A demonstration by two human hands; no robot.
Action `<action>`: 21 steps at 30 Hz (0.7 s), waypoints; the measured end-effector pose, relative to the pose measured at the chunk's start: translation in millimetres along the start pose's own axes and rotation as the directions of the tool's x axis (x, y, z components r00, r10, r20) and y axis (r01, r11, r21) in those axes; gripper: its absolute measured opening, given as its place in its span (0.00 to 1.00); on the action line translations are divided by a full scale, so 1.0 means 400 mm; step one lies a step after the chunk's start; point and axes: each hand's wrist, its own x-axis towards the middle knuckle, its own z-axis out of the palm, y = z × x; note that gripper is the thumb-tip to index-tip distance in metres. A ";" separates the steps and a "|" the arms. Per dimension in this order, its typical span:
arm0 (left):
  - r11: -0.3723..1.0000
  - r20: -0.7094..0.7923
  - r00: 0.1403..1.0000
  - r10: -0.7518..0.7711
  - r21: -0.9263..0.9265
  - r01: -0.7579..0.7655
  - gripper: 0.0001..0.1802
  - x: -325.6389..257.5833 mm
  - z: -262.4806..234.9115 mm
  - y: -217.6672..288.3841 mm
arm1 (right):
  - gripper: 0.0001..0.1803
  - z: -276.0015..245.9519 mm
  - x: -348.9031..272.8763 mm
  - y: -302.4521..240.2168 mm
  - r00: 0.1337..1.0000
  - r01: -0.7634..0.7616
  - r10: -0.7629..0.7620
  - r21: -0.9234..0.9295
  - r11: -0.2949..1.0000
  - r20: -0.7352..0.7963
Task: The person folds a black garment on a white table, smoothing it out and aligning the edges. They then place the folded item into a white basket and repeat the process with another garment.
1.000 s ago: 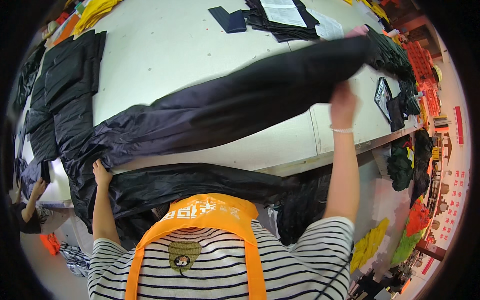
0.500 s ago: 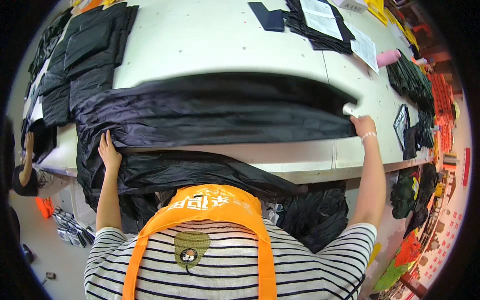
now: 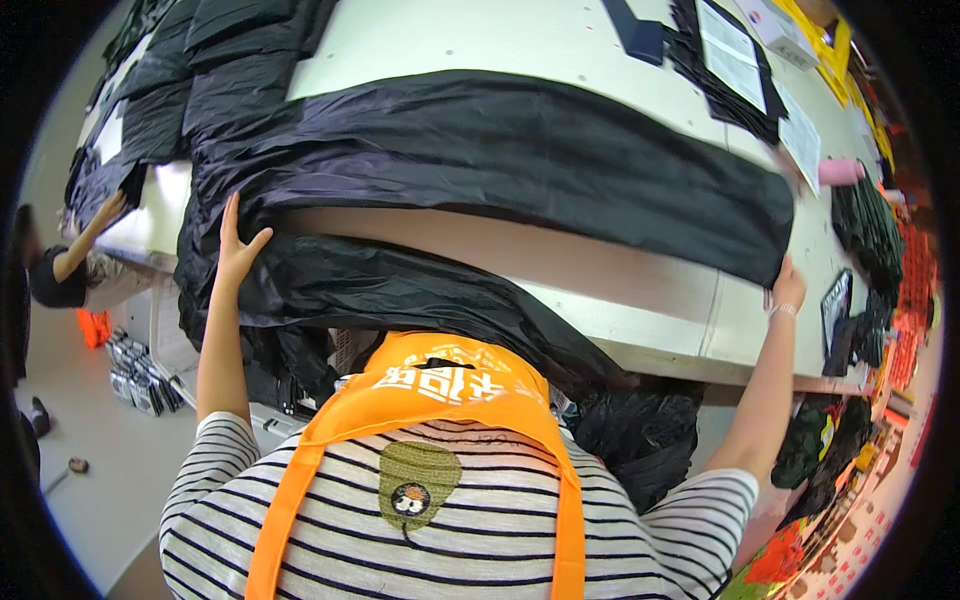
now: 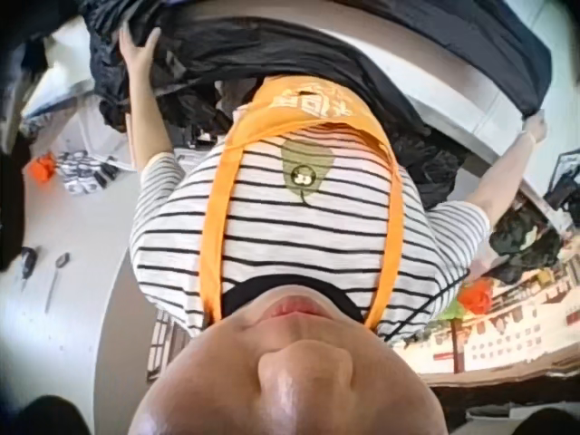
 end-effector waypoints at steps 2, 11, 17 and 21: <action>0.975 -0.265 0.957 -0.121 0.148 0.165 0.43 -0.092 -0.064 -0.102 | 0.36 0.047 -0.137 -0.172 0.812 -0.562 0.357 0.454 0.691 0.462; -0.198 0.199 -0.047 -0.979 -0.866 0.459 0.56 -0.402 -0.088 -0.281 | 0.13 -0.043 -0.920 -0.436 0.864 -0.364 0.118 0.443 0.819 0.490; -0.269 0.345 0.379 -0.858 -0.933 0.240 0.37 -0.370 -0.031 -0.274 | 0.25 0.019 -0.979 -0.537 0.829 -0.281 -0.087 0.546 0.789 0.552; -0.228 0.329 0.296 -0.897 -0.917 0.329 0.31 -0.404 -0.056 -0.393 | 0.18 -0.029 -0.934 -0.470 0.834 -0.063 -0.287 0.598 0.799 0.472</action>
